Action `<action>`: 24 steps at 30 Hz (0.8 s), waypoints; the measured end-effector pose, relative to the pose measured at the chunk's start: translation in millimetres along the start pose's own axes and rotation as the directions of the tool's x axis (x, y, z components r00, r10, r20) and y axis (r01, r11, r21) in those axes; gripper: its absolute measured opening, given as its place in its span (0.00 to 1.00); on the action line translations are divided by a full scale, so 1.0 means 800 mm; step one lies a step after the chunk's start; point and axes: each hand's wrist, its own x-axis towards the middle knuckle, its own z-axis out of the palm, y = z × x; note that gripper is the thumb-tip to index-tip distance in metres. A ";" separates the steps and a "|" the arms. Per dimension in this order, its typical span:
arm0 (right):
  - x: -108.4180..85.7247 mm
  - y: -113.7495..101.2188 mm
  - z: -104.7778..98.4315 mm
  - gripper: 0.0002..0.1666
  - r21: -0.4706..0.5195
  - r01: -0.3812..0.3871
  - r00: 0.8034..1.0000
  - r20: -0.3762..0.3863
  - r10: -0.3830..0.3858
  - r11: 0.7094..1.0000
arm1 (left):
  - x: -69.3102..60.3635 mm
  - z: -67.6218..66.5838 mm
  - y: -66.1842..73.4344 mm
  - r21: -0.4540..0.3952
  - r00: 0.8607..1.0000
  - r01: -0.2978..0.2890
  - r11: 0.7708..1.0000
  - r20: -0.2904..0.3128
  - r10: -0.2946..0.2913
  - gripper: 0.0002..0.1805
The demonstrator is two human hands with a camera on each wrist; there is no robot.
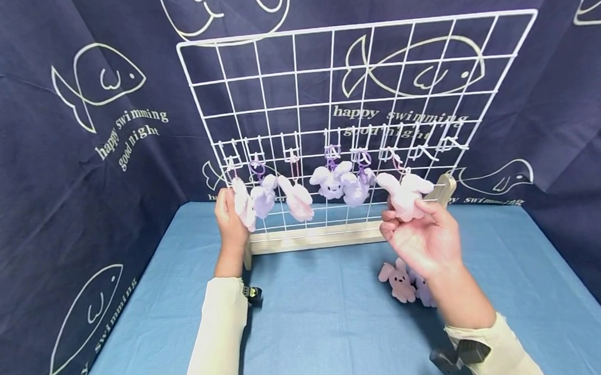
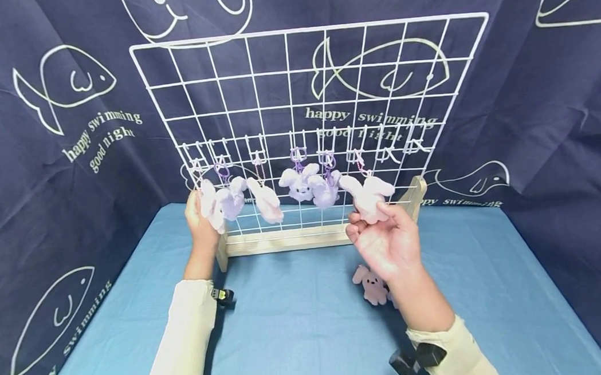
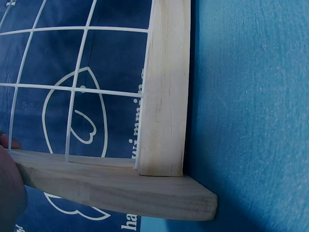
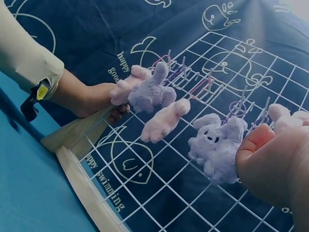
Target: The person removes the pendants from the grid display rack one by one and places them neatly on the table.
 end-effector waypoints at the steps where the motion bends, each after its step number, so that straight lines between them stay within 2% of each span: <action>1: 0.000 0.000 0.000 0.18 -0.003 0.000 1.000 0.012 0.000 1.000 | 0.000 0.000 0.000 -0.003 1.000 0.000 1.000 0.001 0.000 0.17; 7: -0.002 -0.001 0.002 0.21 -0.009 -0.003 0.997 0.081 0.004 1.000 | 0.001 -0.001 -0.002 0.008 1.000 0.005 1.000 -0.006 -0.005 0.17; 14: -0.005 -0.002 0.004 0.24 -0.033 -0.004 0.993 0.120 0.008 0.999 | 0.000 -0.001 -0.001 0.003 1.000 0.026 1.000 -0.007 -0.026 0.17; 20: -0.006 -0.001 0.006 0.23 -0.079 0.008 0.990 0.138 0.003 0.997 | 0.000 -0.001 -0.002 0.000 1.000 0.016 1.000 -0.003 -0.016 0.17; 24: -0.007 -0.001 0.006 0.21 -0.059 0.001 0.986 0.168 0.009 0.998 | 0.000 -0.001 -0.001 0.011 1.000 0.009 1.000 -0.002 -0.009 0.17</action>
